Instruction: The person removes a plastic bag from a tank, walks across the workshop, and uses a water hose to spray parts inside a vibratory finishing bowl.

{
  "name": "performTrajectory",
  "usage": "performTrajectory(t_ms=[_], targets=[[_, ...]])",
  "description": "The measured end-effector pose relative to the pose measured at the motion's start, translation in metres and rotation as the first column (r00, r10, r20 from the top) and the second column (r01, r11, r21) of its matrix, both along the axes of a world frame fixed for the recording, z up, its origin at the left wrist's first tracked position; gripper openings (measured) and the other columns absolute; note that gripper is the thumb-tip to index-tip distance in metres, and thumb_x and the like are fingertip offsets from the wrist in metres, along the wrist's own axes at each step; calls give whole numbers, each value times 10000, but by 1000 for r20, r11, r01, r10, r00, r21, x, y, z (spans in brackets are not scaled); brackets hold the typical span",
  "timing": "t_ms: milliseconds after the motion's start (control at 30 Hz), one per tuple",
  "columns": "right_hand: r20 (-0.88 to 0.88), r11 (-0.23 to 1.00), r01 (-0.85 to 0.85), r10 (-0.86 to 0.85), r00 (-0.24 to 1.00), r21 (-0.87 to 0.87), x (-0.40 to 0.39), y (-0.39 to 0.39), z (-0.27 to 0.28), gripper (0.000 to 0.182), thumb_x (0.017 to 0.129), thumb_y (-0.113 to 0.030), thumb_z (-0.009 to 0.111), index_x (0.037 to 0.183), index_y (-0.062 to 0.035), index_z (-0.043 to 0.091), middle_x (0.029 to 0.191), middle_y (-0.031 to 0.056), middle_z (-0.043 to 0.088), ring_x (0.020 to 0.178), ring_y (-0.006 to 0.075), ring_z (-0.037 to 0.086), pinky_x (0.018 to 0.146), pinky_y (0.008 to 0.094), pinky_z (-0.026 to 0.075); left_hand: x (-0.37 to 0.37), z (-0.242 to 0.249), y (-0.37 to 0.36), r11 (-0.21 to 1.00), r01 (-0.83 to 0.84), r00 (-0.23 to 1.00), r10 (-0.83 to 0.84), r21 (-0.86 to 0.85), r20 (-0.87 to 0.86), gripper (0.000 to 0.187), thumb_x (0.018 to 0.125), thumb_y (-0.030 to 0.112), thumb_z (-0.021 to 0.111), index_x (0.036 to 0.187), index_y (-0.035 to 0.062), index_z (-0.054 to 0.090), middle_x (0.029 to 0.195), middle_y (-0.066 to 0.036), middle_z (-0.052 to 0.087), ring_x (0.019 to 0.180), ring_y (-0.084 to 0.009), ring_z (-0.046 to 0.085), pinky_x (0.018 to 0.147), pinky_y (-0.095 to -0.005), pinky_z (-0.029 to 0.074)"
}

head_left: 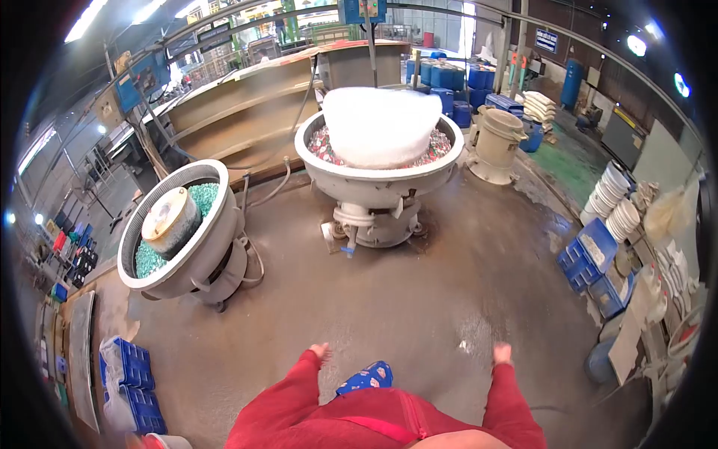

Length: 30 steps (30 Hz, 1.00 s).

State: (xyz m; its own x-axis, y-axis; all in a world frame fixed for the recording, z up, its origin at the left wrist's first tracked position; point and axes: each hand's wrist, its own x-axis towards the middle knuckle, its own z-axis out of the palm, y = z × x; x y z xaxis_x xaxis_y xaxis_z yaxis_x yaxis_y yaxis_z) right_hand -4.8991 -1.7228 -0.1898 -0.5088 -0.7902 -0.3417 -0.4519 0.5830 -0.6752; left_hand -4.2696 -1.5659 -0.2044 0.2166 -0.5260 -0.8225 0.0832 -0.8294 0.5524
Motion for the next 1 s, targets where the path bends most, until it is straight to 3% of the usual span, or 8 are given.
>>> performTrajectory(t_ms=[200,267,367,467,567,667,867,1000], targets=[[-288,897,-355,278,916,-265,79,-263,69,532,720,-43,489,1247,-89,429,1102,300,507,1022,397,519,889,448,410,114,-19,-104,894,-448,846,423,4,325,323,886,320,421,988,56,578,806,-101,622,667,-266,604,555,-422,483],[-476,890,-415,453,754,189,126,-276,60,573,737,-81,492,1295,-120,366,1235,321,363,1146,402,402,920,538,341,128,-5,-162,843,-536,796,520,-40,310,324,888,305,413,1051,58,546,828,-118,609,710,-299,601,581,-446,488],[-272,272,-618,958,97,738,150,-295,-26,528,748,-308,497,1273,-271,447,1344,154,360,1267,434,209,998,598,164,135,43,-212,740,-670,699,657,-64,283,351,890,283,401,1145,61,497,860,-144,591,774,-348,597,618,-483,496],[-16,44,-676,999,48,736,202,-313,7,521,731,-316,523,1250,-315,479,1328,113,409,1291,346,219,1033,528,150,101,124,-271,97,-993,105,986,-65,-131,422,895,211,397,1266,15,358,1095,-219,540,1067,-408,482,798,-508,468],[57,-52,-760,998,-19,648,236,-358,18,506,736,-379,556,1235,-313,499,1264,106,489,1257,333,320,1013,501,246,117,65,-303,-87,-996,-57,761,-15,-646,575,914,303,380,1369,38,149,1300,-193,390,1228,-439,279,940,-491,371],[237,-173,-828,970,-50,534,247,-428,-25,481,731,-374,559,1204,-285,535,1211,114,532,1162,314,451,979,430,328,136,7,-340,383,-911,412,848,-151,-334,587,922,379,349,1357,19,187,1327,-174,379,1232,-396,315,965,-503,333],[-118,-570,-763,772,-625,305,230,-567,-80,344,774,-276,451,974,-46,611,1018,156,605,944,305,577,792,386,454,139,-84,-405,335,-886,390,913,-319,-124,318,907,383,399,855,94,520,741,-25,521,659,-153,492,563,-305,411],[341,-121,-833,936,85,539,209,-555,56,299,819,-229,473,1036,-58,588,989,155,600,845,268,572,718,356,462,132,-107,-439,484,-860,500,863,-159,-74,394,893,434,405,869,72,558,798,-68,526,694,-165,497,623,-335,447]])
